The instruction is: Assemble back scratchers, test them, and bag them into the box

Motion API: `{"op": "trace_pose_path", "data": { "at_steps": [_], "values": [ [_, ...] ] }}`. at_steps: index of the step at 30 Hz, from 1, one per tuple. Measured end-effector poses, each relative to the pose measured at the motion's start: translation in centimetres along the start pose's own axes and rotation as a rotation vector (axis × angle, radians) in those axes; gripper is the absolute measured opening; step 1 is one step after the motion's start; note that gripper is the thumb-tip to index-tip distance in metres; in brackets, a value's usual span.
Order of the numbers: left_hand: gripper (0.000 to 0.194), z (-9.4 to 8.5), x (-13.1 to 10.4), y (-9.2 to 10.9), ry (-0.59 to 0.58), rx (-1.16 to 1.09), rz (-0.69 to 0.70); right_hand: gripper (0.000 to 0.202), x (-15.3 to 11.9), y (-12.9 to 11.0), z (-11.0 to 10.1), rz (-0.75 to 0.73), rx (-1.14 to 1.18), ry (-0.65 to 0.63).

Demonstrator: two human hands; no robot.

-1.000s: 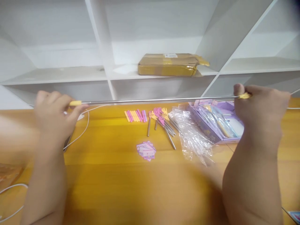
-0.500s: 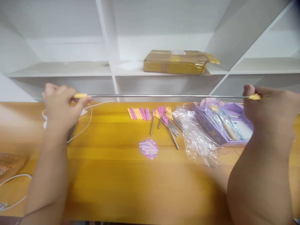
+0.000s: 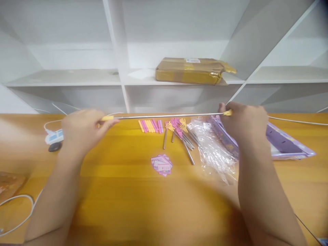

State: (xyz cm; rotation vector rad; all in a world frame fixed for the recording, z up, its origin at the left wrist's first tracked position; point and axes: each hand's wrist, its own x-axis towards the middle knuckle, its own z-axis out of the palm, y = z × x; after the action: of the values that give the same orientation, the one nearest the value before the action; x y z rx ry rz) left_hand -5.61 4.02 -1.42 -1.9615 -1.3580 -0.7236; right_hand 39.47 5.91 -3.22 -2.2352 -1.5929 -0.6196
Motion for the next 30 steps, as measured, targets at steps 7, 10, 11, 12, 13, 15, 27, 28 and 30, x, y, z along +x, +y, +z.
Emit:
{"op": "trace_pose_path", "data": {
  "at_steps": [7,10,11,12,13,15,27,28,30],
  "values": [
    [0.049,0.5,-0.5,2.5,0.043,-0.012,0.065,0.044,-1.9,-3.7,0.7,-0.124,0.065,-0.090],
    [0.049,0.5,-0.7,3.5,0.035,-0.037,0.067,0.045,-2.0,-3.6,0.4,-0.102,0.081,-0.033],
    [0.048,0.6,-0.9,4.3,0.028,-0.059,0.076,0.046,-2.4,-3.8,0.2,-0.105,0.081,-0.004],
    [0.047,0.8,-1.3,5.3,0.021,-0.084,0.079,0.046,-3.0,-4.3,-0.1,-0.121,0.084,0.017],
    [0.046,1.0,-1.7,6.6,0.003,-0.117,0.100,0.044,-3.9,-5.0,-0.3,-0.159,0.097,0.023],
    [0.047,1.6,-2.9,9.3,-0.007,-0.186,0.116,0.035,-6.4,-6.9,-0.6,-0.282,0.149,-0.007],
    [0.050,3.3,-4.9,12.1,-0.138,-0.272,0.167,0.034,-10.1,-10.4,0.1,-0.570,0.140,-0.161],
    [0.048,3.3,-4.8,12.1,-0.150,-0.264,0.179,0.028,-9.8,-10.4,0.1,-0.606,0.162,-0.131],
    [0.044,3.4,-4.7,12.2,-0.178,-0.240,0.214,0.018,-9.6,-10.5,0.3,-0.699,0.240,-0.053]
  ]
}}
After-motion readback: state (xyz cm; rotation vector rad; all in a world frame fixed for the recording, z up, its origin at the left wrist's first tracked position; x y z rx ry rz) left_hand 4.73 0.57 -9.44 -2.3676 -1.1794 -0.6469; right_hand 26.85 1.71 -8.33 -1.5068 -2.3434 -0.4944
